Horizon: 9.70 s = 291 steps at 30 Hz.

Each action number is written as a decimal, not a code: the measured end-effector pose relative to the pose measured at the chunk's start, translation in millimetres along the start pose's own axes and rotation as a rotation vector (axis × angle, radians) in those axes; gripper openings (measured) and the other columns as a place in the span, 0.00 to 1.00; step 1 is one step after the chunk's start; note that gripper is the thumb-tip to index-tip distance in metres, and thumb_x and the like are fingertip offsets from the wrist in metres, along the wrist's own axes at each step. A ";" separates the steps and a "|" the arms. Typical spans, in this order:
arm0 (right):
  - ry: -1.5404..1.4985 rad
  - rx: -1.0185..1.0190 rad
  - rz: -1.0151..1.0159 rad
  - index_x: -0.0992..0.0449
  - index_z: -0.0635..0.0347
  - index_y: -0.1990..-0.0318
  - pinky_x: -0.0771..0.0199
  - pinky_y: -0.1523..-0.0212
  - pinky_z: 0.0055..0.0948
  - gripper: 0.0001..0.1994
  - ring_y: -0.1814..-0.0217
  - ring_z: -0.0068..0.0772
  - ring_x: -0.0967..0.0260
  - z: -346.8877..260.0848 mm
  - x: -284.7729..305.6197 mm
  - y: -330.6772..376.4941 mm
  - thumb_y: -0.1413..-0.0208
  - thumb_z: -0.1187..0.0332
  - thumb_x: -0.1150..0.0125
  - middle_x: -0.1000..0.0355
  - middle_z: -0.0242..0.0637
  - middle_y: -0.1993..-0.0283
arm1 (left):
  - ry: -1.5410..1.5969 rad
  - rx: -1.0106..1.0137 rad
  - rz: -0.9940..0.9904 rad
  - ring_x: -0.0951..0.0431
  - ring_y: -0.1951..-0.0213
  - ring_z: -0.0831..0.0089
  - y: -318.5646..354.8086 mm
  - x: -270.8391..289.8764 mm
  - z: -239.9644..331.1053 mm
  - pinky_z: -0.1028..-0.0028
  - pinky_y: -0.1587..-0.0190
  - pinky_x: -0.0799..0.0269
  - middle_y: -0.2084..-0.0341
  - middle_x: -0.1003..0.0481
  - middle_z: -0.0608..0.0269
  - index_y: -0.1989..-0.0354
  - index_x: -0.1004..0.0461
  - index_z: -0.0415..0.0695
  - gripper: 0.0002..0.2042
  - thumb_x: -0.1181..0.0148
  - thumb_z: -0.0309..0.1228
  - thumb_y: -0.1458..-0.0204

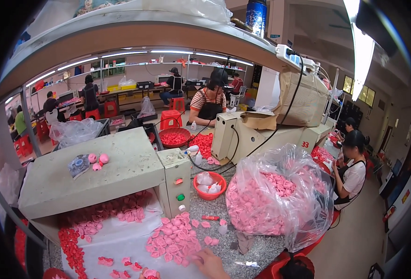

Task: Apply adhesive or decorative liquid to pink heart-shaped toy components using an applicator bottle at a factory workbench.

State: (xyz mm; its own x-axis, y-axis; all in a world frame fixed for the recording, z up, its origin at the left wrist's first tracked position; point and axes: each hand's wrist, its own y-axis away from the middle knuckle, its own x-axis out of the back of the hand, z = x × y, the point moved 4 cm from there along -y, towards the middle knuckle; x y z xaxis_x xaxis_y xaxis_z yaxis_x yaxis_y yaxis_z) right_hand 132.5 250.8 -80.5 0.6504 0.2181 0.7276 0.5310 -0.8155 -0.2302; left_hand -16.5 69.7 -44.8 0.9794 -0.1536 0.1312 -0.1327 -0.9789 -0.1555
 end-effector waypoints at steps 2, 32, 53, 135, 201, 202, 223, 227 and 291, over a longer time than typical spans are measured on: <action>-0.032 -0.025 0.016 0.27 0.54 0.65 0.29 0.69 0.38 0.10 0.69 0.40 0.30 -1.2 3.7 -2.3 0.54 0.63 0.42 0.32 0.36 0.63 | -0.007 -0.003 -0.007 0.38 0.51 0.55 1.4 1.0 -2.4 0.58 0.50 0.42 0.56 0.34 0.51 0.58 0.34 0.42 0.13 0.60 0.34 0.48; 0.024 0.087 -0.428 0.27 0.58 0.64 0.33 0.58 0.40 0.12 0.56 0.46 0.35 -37.1 -22.9 42.4 0.53 0.62 0.48 0.33 0.44 0.59 | -1.229 -0.485 -0.027 0.35 0.57 0.63 -2.9 9.1 -11.7 0.61 0.56 0.39 0.61 0.32 0.61 0.60 0.33 0.49 0.11 0.50 0.28 0.53; 0.135 -0.058 -0.343 0.28 0.57 0.63 0.30 0.64 0.43 0.12 0.63 0.50 0.32 -9.9 -14.9 36.8 0.54 0.65 0.48 0.36 0.50 0.53 | -1.875 -0.724 -0.073 0.34 0.64 0.75 -6.2 8.4 -35.8 0.74 0.57 0.38 0.63 0.32 0.69 0.57 0.34 0.51 0.17 0.44 0.21 0.57; -0.130 0.185 -0.467 0.27 0.59 0.66 0.35 0.57 0.39 0.10 0.59 0.47 0.36 -47.3 -29.2 54.9 0.56 0.66 0.47 0.34 0.44 0.63 | -2.472 -0.990 0.223 0.30 0.59 0.74 21.0 -15.1 39.6 0.77 0.54 0.35 0.62 0.29 0.61 0.57 0.33 0.38 0.11 0.52 0.29 0.47; -0.418 0.337 0.009 0.27 0.61 0.62 0.37 0.75 0.20 0.17 0.76 0.23 0.38 -148.9 35.1 9.7 0.66 0.79 0.34 0.33 0.36 0.67 | -1.901 -0.827 0.124 0.32 0.52 0.68 -13.1 3.8 -28.9 0.68 0.47 0.38 0.55 0.31 0.57 0.48 0.39 0.37 0.19 0.51 0.30 0.47; -0.410 0.350 -0.005 0.26 0.61 0.62 0.37 0.76 0.19 0.18 0.77 0.23 0.39 -152.4 31.6 10.1 0.66 0.80 0.34 0.33 0.36 0.67 | -1.868 -0.886 0.126 0.32 0.52 0.68 -7.8 2.2 -30.8 0.68 0.47 0.38 0.55 0.31 0.57 0.48 0.39 0.37 0.19 0.51 0.30 0.47; -0.434 0.327 -0.007 0.26 0.60 0.62 0.35 0.75 0.19 0.17 0.74 0.23 0.37 -145.5 29.0 20.7 0.65 0.78 0.34 0.31 0.35 0.66 | -2.018 -0.921 0.072 0.29 0.54 0.68 -5.0 11.6 -25.9 0.69 0.50 0.33 0.57 0.30 0.55 0.51 0.35 0.35 0.16 0.50 0.28 0.47; -0.431 0.332 -0.011 0.26 0.60 0.63 0.38 0.76 0.18 0.18 0.77 0.21 0.40 -146.2 28.6 19.4 0.66 0.79 0.33 0.32 0.35 0.66 | -2.018 -0.915 0.073 0.30 0.53 0.69 -7.6 7.3 -30.9 0.69 0.50 0.33 0.55 0.30 0.55 0.51 0.34 0.35 0.15 0.51 0.27 0.47; -0.338 0.613 0.189 0.27 0.58 0.63 0.34 0.71 0.24 0.16 0.68 0.31 0.34 -146.4 28.2 53.4 0.63 0.79 0.34 0.32 0.38 0.63 | -2.801 -1.046 -0.329 0.33 0.51 0.64 9.7 22.0 -45.5 0.72 0.52 0.32 0.53 0.35 0.49 0.54 0.30 0.37 0.18 0.45 0.14 0.56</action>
State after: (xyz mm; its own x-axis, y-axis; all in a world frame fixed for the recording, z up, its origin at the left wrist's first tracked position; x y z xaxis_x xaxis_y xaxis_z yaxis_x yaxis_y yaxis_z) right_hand 99.7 134.9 22.4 0.8407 0.3381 0.4230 0.5379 -0.4300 -0.7251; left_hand -3.1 50.7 1.1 -0.7881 -0.4749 -0.3917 0.5721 -0.7999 -0.1813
